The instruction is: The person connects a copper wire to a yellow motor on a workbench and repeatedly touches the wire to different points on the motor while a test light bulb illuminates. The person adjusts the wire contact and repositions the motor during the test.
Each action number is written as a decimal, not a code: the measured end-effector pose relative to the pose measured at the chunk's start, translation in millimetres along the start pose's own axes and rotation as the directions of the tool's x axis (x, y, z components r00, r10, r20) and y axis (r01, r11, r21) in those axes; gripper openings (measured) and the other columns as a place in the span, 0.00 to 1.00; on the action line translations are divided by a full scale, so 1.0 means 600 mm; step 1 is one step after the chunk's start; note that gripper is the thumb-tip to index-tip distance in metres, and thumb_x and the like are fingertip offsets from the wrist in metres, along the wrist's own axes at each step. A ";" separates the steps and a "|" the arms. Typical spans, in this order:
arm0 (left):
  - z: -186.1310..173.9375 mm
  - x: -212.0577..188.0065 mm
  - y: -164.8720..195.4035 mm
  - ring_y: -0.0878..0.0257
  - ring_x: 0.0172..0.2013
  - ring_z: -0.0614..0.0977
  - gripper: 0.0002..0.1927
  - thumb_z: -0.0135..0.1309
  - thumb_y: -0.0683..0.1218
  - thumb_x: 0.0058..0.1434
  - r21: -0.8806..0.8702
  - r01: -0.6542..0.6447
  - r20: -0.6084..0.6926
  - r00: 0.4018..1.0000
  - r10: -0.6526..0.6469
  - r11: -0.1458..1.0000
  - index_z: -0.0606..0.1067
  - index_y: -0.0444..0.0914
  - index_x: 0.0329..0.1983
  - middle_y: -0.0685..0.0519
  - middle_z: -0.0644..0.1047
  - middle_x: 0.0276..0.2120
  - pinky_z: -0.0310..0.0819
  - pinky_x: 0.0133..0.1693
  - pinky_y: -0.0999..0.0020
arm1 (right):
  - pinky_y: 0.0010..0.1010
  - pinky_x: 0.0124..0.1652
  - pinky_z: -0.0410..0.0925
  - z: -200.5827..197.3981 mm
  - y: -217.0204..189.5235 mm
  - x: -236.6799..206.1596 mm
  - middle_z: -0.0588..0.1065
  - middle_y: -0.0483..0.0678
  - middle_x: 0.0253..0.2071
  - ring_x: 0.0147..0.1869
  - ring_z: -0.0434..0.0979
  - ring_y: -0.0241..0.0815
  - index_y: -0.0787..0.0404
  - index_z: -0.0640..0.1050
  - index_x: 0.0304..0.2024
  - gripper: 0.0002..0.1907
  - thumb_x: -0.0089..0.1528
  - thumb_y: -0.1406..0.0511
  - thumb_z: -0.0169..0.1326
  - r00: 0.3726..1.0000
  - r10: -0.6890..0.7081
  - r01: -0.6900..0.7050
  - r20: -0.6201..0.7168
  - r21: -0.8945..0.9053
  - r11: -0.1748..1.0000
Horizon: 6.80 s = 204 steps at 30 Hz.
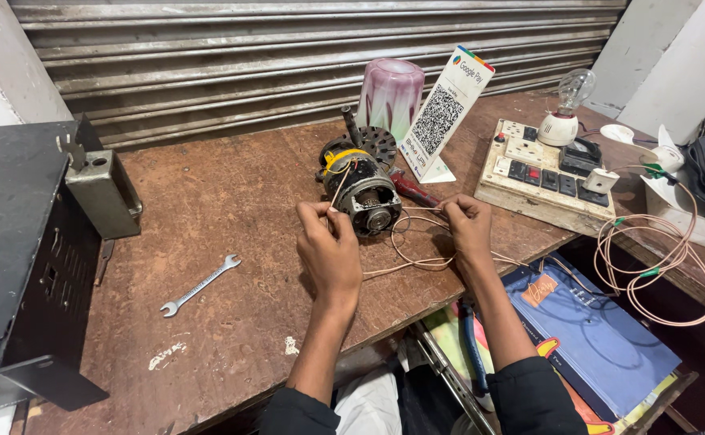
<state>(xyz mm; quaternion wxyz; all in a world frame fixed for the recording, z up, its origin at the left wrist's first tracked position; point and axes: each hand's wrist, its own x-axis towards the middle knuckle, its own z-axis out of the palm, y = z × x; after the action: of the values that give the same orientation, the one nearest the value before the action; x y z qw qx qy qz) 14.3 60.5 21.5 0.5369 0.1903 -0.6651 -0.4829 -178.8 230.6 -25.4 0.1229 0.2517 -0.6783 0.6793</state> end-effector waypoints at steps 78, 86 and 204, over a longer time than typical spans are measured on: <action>-0.002 -0.005 0.013 0.55 0.26 0.84 0.07 0.43 0.42 0.70 0.005 0.034 0.106 0.994 -0.035 0.999 0.68 0.32 0.43 0.45 0.78 0.25 0.73 0.28 0.54 | 0.23 0.26 0.64 0.000 -0.030 -0.007 0.76 0.41 0.27 0.27 0.67 0.26 0.69 0.82 0.33 0.10 0.62 0.70 0.51 0.998 -0.017 0.019 0.053 -0.028 0.999; -0.023 0.027 0.024 0.53 0.17 0.79 0.07 0.39 0.43 0.74 0.137 0.079 0.247 0.963 -0.111 0.987 0.67 0.35 0.42 0.46 0.76 0.21 0.69 0.17 0.56 | 0.20 0.28 0.55 -0.006 -0.002 0.007 0.72 0.36 0.26 0.27 0.63 0.24 0.68 0.82 0.34 0.07 0.63 0.70 0.54 0.996 -0.082 0.083 0.040 -0.022 0.996; -0.086 0.023 -0.060 0.50 0.34 0.84 0.15 0.45 0.31 0.64 0.205 -0.421 0.421 0.853 0.308 0.884 0.71 0.32 0.52 0.45 0.80 0.32 0.79 0.37 0.53 | 0.21 0.21 0.49 -0.023 -0.037 -0.050 0.67 0.37 0.21 0.20 0.56 0.24 0.66 0.81 0.37 0.08 0.66 0.69 0.52 0.971 0.180 -0.196 0.158 0.090 0.976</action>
<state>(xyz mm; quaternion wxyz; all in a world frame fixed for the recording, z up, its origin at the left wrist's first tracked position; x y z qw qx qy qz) 46.3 10.6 -3.9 0.4480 0.0396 -0.8428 -0.2958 -144.8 250.3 -20.7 -0.0066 0.2425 -0.6696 0.7020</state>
